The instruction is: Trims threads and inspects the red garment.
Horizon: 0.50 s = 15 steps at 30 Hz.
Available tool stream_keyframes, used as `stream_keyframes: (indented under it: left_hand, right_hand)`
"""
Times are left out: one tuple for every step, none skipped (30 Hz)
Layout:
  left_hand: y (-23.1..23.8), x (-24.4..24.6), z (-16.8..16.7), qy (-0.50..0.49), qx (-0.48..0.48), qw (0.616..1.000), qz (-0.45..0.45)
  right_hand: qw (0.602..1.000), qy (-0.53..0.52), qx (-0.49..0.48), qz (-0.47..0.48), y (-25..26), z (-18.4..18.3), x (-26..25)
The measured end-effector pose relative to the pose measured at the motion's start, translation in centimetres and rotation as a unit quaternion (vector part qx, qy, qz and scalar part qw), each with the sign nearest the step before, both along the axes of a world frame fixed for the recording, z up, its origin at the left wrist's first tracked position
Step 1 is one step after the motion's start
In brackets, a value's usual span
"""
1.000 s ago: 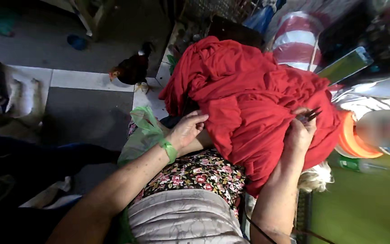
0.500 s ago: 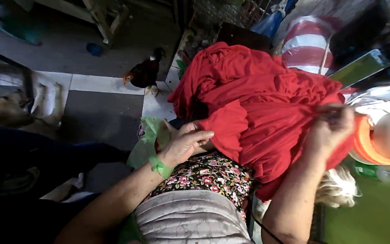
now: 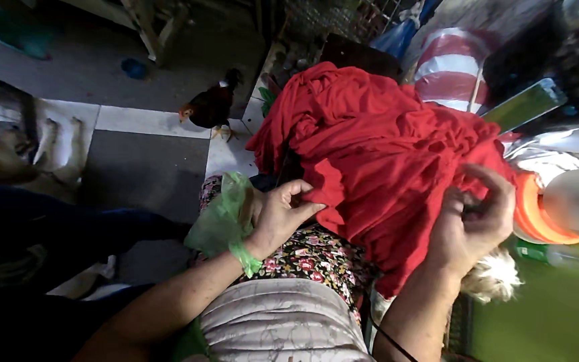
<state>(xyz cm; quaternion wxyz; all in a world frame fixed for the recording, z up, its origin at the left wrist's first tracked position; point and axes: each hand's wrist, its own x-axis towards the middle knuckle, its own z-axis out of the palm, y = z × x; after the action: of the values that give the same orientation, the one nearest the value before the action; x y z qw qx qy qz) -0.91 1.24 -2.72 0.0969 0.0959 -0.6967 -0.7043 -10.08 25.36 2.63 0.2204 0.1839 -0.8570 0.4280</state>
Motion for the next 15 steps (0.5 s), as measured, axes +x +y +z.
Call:
stream_keyframes:
  left_hand:
    - [0.2, 0.0, -0.2, 0.038, -0.045, 0.998, 0.012]
    - [0.4, 0.0, -0.4, 0.075, -0.086, 0.993, 0.023]
    - [0.6, -0.1, -0.4, 0.108, -0.122, 0.986, 0.033]
    - [0.8, -0.2, -0.3, 0.133, -0.157, 0.978, 0.038]
    - [0.8, -0.3, -0.1, 0.151, -0.193, 0.969, 0.039]
    - [0.9, -0.3, 0.0, 0.167, -0.225, 0.959, 0.042]
    - [0.9, -0.4, 0.0, 0.180, -0.257, 0.948, 0.049]
    - [0.8, -0.4, -0.1, 0.188, -0.281, 0.939, 0.058]
    - [0.6, -0.4, -0.2, 0.191, -0.299, 0.933, 0.065]
    - [0.3, -0.3, -0.4, 0.192, -0.309, 0.929, 0.073]
    - [0.0, -0.4, -0.6, 0.190, -0.310, 0.928, 0.079]
    - [-0.3, -0.4, -0.7, 0.188, -0.307, 0.929, 0.085]
    - [-0.5, -0.5, -0.9, 0.191, -0.305, 0.929, 0.091]
    - [-0.6, -0.5, -1.0, 0.196, -0.298, 0.930, 0.095]
    - [-0.5, -0.4, -1.1, 0.197, -0.281, 0.935, 0.093]
  right_hand:
    - [0.998, -0.007, -0.043, 0.037, -1.3, 0.2, 1.3]
    - [0.992, -0.045, -0.082, 0.081, -2.8, 0.1, 2.5]
    - [0.980, -0.099, -0.110, 0.135, -4.2, -0.4, 3.4]
    - [0.964, -0.147, -0.124, 0.183, -5.3, -1.3, 3.9]
    - [0.952, -0.180, -0.129, 0.211, -6.3, -2.4, 4.1]
    - [0.945, -0.202, -0.129, 0.224, -7.0, -3.3, 4.2]
    - [0.941, -0.213, -0.136, 0.224, -7.4, -3.9, 4.1]
    - [0.941, -0.215, -0.151, 0.214, -7.6, -4.4, 4.0]
    - [0.941, -0.215, -0.166, 0.203, -7.6, -4.6, 3.7]
    - [0.939, -0.216, -0.181, 0.199, -7.3, -4.8, 3.4]
    - [0.935, -0.218, -0.197, 0.198, -7.0, -4.9, 3.2]
    - [0.930, -0.220, -0.216, 0.200, -6.5, -5.1, 2.9]
    - [0.926, -0.220, -0.228, 0.205, -6.1, -5.3, 2.8]
    - [0.925, -0.217, -0.228, 0.213, -5.8, -5.3, 2.7]
    - [0.926, -0.212, -0.215, 0.228, -5.6, -5.3, 2.7]
